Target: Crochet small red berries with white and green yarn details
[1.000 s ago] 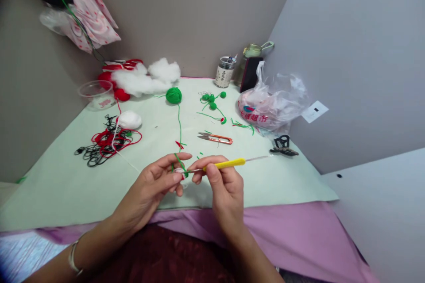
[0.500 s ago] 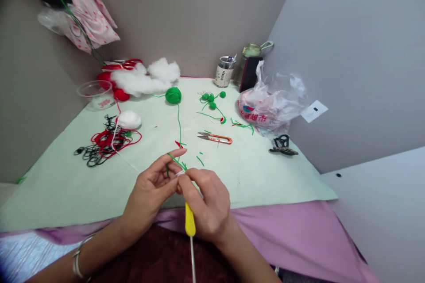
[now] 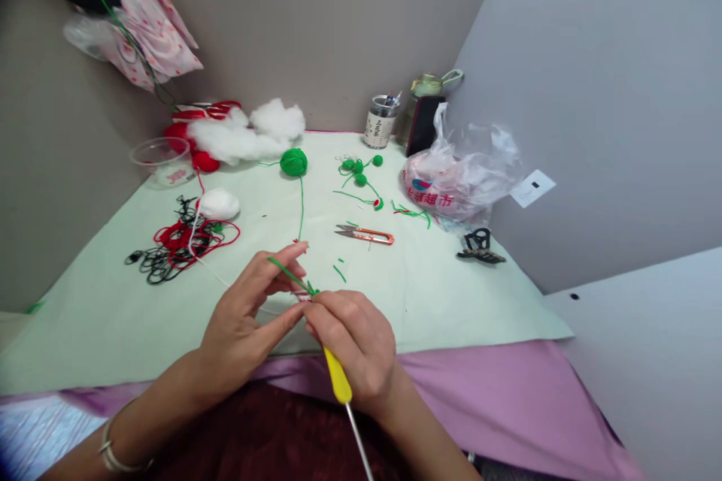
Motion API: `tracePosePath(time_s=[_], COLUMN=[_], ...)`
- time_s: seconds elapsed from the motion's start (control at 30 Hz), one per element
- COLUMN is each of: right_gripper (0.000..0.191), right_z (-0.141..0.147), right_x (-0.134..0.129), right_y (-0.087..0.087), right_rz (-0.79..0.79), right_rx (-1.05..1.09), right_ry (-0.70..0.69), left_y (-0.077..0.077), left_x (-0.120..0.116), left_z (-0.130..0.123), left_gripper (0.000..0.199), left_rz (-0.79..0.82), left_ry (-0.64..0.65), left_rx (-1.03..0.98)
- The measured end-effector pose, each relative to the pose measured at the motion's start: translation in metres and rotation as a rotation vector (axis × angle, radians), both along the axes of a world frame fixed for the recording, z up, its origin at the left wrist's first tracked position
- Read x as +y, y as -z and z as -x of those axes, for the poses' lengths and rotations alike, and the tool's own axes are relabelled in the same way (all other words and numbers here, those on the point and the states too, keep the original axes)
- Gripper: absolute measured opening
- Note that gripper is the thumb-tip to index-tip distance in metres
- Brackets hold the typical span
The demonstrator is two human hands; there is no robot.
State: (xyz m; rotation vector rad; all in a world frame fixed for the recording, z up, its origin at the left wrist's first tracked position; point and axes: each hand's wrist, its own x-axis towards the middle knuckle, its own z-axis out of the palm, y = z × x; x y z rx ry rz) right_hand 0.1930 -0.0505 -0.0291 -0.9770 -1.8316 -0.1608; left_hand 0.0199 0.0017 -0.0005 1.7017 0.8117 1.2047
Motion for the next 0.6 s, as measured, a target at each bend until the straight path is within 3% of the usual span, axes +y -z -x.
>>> tracePosePath(time_s=[0.2, 0.5, 0.6], right_gripper=[0.034, 0.031, 0.036], right_z=[0.000, 0.002, 0.003], right_x=[0.000, 0.000, 0.001], right_y=[-0.003, 0.003, 0.007], right_rz=[0.003, -0.009, -0.053], right_rx=[-0.012, 0.010, 0.007], right_ry=[-0.020, 0.037, 0.062], left_y=[-0.005, 0.009, 0.008], left_x=[0.003, -0.002, -0.003], left_z=[0.002, -0.001, -0.002], left_gripper=[0.045, 0.040, 0.032], left_rz=[-0.166, -0.155, -0.053], left_ry=[0.143, -0.037, -0.067], left_rx=[0.108, 0.049, 0.015])
